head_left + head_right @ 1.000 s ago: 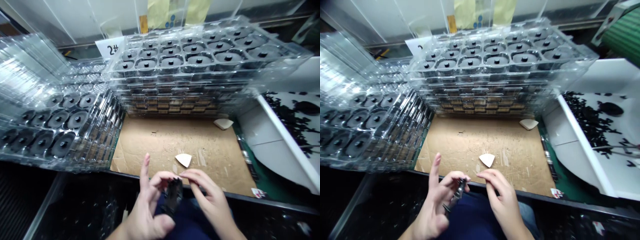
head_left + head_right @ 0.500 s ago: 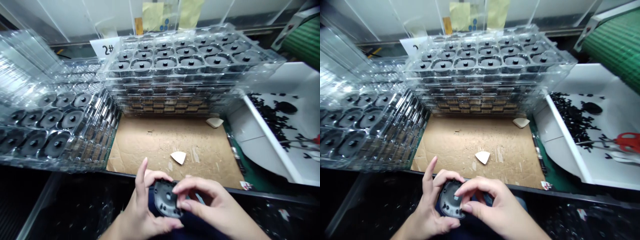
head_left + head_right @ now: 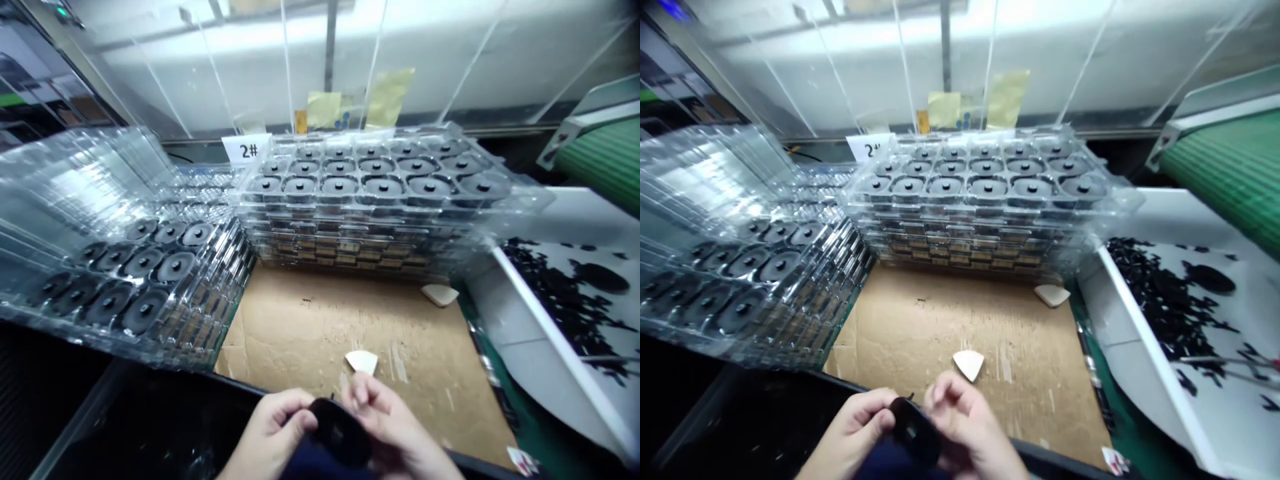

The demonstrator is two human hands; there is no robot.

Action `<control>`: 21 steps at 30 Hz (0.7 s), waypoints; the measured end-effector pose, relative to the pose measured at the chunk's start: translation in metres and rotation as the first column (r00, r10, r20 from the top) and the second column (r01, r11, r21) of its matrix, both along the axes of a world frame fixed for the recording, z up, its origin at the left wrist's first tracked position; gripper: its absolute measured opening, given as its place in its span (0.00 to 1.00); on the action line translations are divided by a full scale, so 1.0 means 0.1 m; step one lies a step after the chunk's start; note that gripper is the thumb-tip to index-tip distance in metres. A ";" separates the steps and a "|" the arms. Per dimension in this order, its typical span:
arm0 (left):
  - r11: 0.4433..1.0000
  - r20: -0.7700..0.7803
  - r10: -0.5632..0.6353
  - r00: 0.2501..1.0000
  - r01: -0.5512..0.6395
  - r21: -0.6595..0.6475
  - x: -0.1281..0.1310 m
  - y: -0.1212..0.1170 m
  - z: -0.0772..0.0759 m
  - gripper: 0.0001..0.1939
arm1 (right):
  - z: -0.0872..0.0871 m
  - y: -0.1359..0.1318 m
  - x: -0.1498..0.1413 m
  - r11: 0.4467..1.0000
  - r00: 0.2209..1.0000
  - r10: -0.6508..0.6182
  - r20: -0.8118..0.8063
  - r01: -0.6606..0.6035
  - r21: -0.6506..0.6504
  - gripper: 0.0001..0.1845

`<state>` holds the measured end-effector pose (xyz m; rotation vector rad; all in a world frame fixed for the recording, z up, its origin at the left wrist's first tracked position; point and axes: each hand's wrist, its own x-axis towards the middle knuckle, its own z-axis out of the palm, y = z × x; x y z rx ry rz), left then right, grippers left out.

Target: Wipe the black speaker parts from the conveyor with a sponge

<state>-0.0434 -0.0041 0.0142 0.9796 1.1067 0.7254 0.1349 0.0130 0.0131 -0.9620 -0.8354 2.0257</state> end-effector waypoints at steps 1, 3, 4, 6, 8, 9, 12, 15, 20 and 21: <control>0.999 -0.017 0.016 1.000 -0.016 -0.030 -0.04 0.02 0.03 0.23 | -0.03 0.03 -0.02 0.999 1.000 0.017 0.022 -0.018 0.051 0.25; 0.998 -0.041 0.044 0.998 -0.046 -0.039 -0.15 0.06 0.14 0.22 | -0.09 0.15 -0.03 0.977 0.990 -0.001 0.139 -0.029 0.213 0.22; 0.998 -0.074 0.051 0.996 -0.053 -0.018 -0.22 0.10 0.22 0.21 | -0.11 0.26 -0.02 0.947 0.975 -0.052 0.216 -0.021 0.322 0.19; 0.996 -0.219 0.038 0.975 -0.018 0.092 -0.37 0.20 0.47 0.14 | -0.20 0.54 0.02 0.846 0.919 -0.195 0.342 -0.019 0.534 0.10; 0.965 -0.418 -0.018 0.908 0.124 0.230 -0.50 0.36 0.79 0.06 | -0.34 0.86 0.06 0.723 0.864 -0.314 0.394 -0.052 0.689 0.08; 0.936 -0.498 -0.043 0.866 0.210 0.284 -0.55 0.46 0.97 0.03 | -0.42 1.01 0.08 0.674 0.848 -0.346 0.400 -0.072 0.735 0.09; 0.682 -0.681 0.150 0.716 0.423 0.596 -0.62 0.86 1.50 0.06 | -0.71 1.35 0.10 0.569 0.812 -0.419 0.406 -0.114 0.815 0.12; 0.422 -0.718 0.440 0.539 0.582 0.695 -0.59 1.43 1.94 0.08 | -0.92 1.46 0.13 0.516 0.779 -0.470 0.415 -0.140 0.845 0.14; 0.450 -0.715 0.639 0.285 0.615 0.647 -0.50 2.81 2.26 0.13 | -1.02 1.47 0.26 0.494 0.738 -0.498 0.455 -0.190 0.848 0.13; 0.481 -0.729 0.641 0.239 0.615 0.625 -0.48 3.10 2.24 0.12 | -1.02 1.47 0.29 0.491 0.731 -0.500 0.463 -0.201 0.848 0.13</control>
